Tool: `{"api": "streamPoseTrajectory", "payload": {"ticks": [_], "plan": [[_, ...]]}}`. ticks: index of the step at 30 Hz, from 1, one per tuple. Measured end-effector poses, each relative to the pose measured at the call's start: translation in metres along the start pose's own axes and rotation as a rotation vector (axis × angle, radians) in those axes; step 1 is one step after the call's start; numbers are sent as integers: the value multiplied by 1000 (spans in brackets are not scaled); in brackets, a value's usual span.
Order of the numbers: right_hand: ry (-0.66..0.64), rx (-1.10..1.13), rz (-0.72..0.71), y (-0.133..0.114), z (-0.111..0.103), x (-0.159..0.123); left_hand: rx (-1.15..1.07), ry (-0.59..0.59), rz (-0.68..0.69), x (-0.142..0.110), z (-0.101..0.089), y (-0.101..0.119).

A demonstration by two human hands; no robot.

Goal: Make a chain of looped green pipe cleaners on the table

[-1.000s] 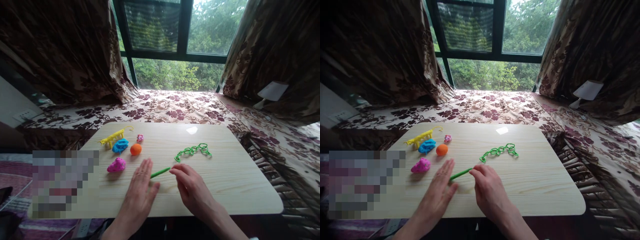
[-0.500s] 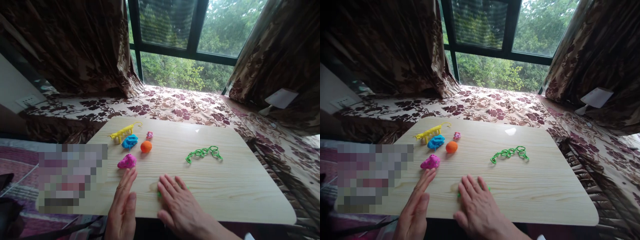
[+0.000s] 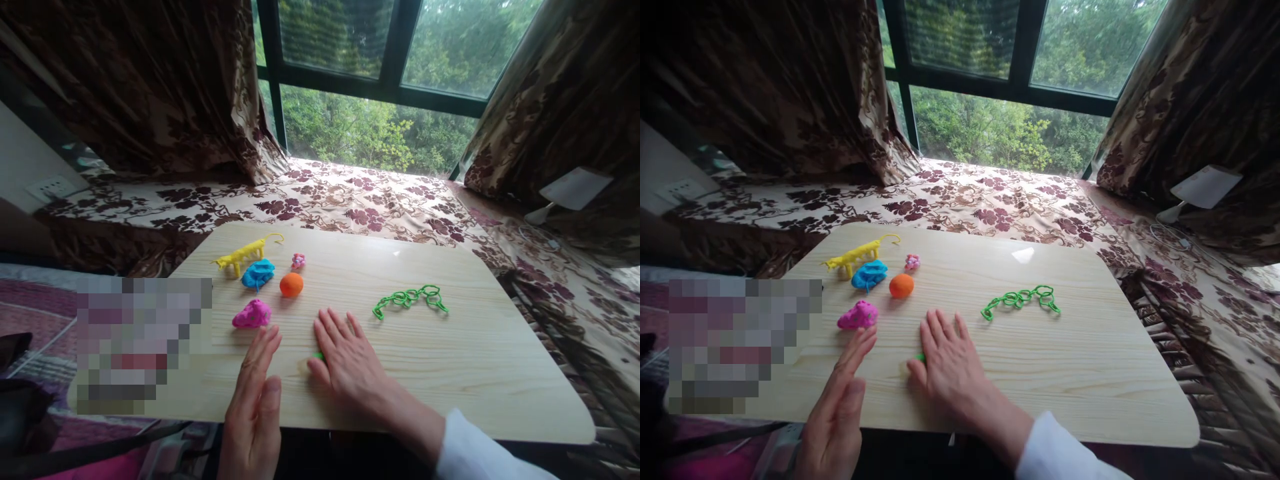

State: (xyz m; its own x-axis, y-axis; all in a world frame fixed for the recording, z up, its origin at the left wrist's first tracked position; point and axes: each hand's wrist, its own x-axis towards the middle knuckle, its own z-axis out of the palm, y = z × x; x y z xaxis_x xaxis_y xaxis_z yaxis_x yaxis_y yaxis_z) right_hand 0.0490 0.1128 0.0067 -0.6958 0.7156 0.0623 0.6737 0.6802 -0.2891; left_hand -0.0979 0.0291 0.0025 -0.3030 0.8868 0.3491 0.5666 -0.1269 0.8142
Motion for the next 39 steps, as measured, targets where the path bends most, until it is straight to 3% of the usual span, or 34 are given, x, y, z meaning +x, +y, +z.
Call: {"api": "streamPoseTrajectory", "payload": {"ticks": [2, 4, 8, 10, 15, 17, 22, 24, 27, 30, 35, 39], "plan": [[38, -17, 110, 7, 0, 24, 3, 4, 11, 2, -1, 5], [49, -24, 104, 5, 0, 25, 2, 18, 9, 1, -2, 7], [-25, 16, -118, -14, 3, -27, 27, 13, -12, -6, -4, -1], [-44, 35, -150, -17, 4, -37, 40, 1, -19, -8, -5, -4], [41, -13, 70, 1, 3, 22, 40, 2, 12, -7, -5, 6], [63, -22, 94, 1, 4, 27, 33, 28, 1, -7, -5, 11], [4, 20, -174, -17, 9, -33, 88, 20, 0, -8, -8, 5], [1, 25, -144, -18, 10, -37, 126, -14, 36, -6, -6, 0], [35, 19, -31, -11, 6, -12, 238, -78, 157, -1, 1, -5], [25, 46, -66, 0, -6, 4, 392, -181, 273, 3, 12, -9], [128, 139, -66, 17, -30, -37, 519, -309, 341, 1, 19, -13], [231, 168, 17, 31, -30, -68, 535, -349, 385, 3, 19, -4]]}}
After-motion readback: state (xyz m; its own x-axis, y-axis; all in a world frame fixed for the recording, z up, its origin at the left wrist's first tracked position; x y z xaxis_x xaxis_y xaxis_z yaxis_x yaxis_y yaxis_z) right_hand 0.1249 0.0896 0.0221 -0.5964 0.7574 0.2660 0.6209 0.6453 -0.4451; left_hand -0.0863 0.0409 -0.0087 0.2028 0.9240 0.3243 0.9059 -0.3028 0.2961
